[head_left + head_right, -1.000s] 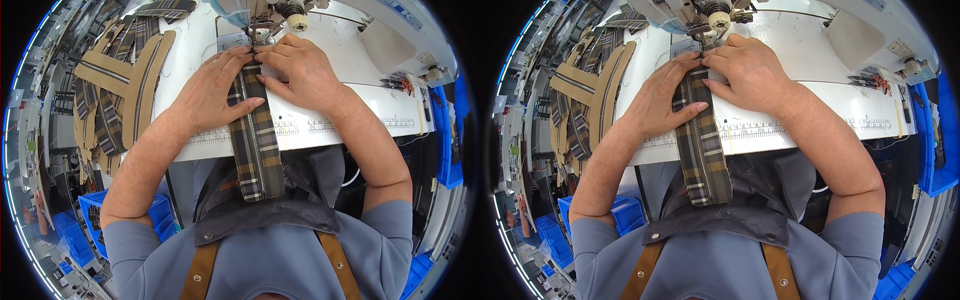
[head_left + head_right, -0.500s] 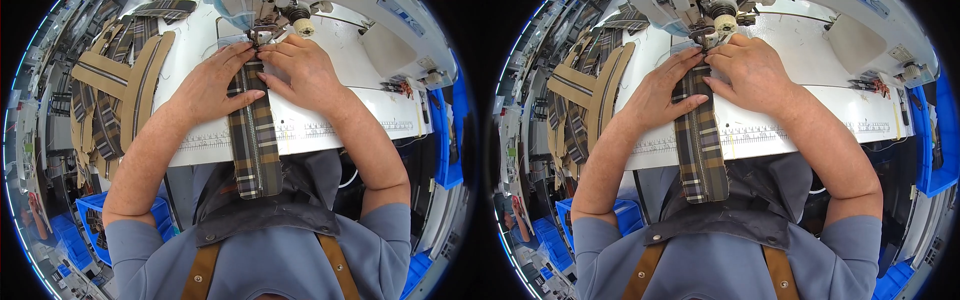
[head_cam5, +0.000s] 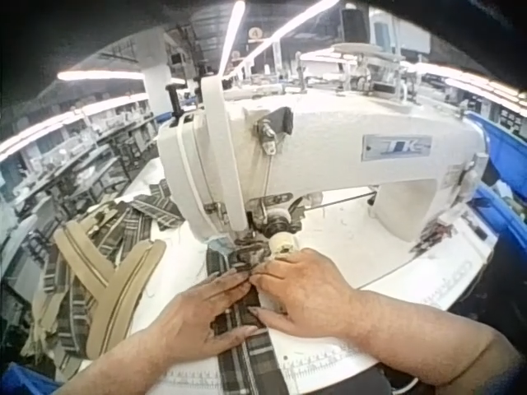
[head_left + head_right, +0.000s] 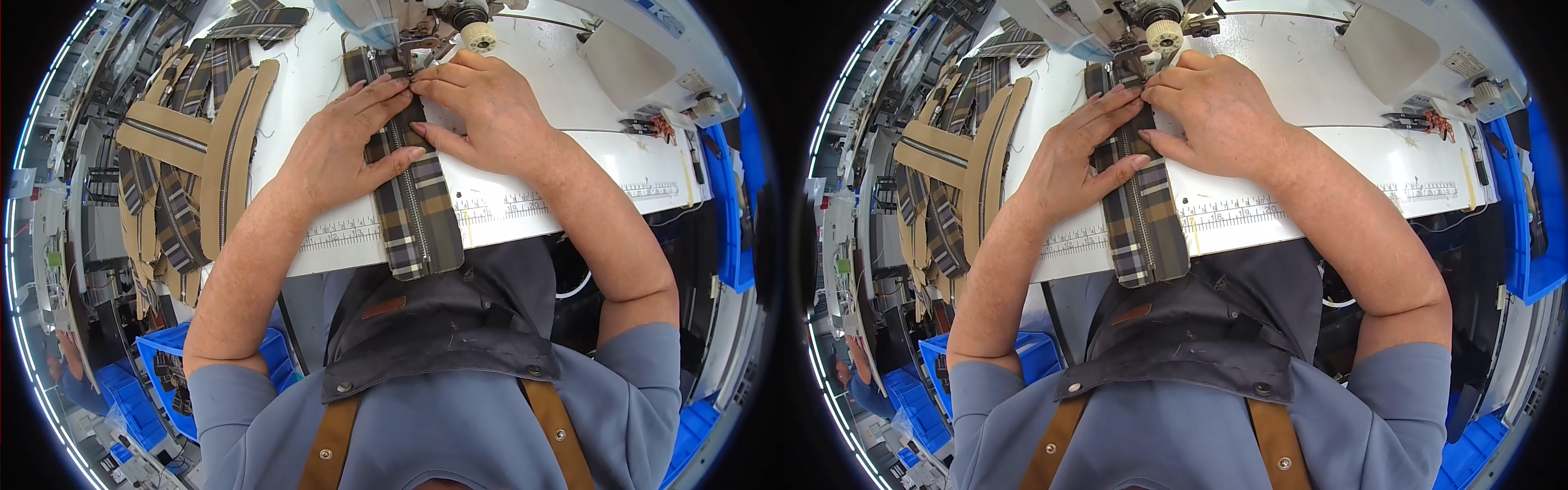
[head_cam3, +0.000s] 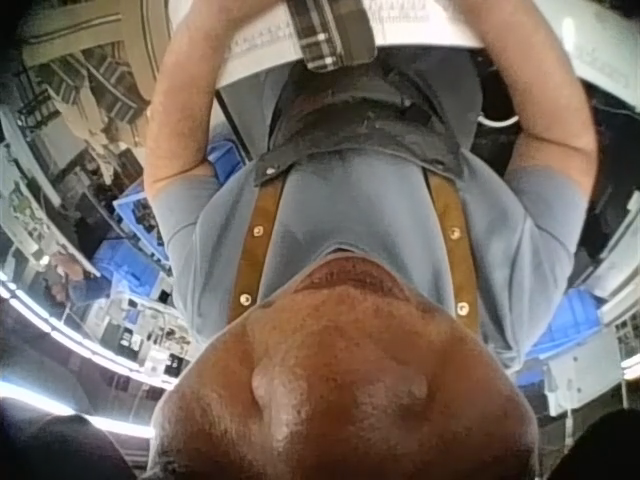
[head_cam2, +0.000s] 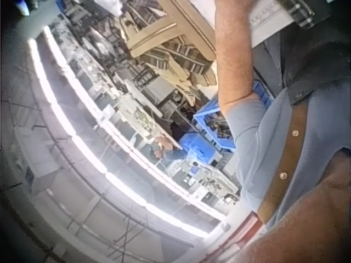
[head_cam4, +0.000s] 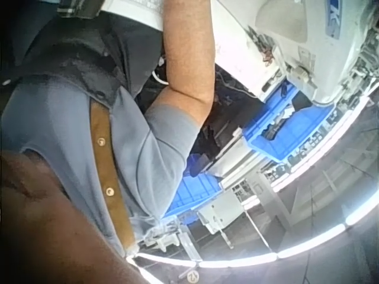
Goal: Sewing fabric and leather components with zippers using an industrial sewing machine.
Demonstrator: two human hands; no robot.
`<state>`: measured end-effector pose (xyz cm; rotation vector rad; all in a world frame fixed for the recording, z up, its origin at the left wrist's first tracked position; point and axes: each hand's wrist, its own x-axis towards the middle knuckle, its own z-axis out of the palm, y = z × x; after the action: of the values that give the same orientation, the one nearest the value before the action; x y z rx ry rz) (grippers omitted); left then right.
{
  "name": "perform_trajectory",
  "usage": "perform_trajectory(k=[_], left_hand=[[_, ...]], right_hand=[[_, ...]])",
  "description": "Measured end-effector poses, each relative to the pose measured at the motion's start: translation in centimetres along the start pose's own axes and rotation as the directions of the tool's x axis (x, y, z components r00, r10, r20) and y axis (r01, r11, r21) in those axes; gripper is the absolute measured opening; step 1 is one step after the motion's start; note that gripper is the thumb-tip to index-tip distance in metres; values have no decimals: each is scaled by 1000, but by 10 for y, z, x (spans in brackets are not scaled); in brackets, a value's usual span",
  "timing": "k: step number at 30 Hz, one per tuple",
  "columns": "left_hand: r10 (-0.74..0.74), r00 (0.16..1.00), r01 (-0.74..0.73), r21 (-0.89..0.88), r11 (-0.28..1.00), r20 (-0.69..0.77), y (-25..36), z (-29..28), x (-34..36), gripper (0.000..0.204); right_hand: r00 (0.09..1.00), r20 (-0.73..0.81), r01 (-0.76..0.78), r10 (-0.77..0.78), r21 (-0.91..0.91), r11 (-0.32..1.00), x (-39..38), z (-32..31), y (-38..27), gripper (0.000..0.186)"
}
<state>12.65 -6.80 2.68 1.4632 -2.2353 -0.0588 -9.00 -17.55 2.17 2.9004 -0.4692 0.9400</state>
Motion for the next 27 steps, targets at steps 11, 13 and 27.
perform_trajectory(k=[11,13,27], left_hand=[[-4,1000,3,-45,999,-26,-2,0,1,54],[-24,999,22,-53,998,-23,-2,0,2,53],[-74,997,72,-127,989,-10,-23,-1,19,39]], right_hand=[[1000,-8,3,-3,-8,1000,1,-1,-2,37],[1000,-3,0,0,-7,1000,2,-1,-3,37],[998,46,-31,31,-6,1000,3,-6,-6,34]])
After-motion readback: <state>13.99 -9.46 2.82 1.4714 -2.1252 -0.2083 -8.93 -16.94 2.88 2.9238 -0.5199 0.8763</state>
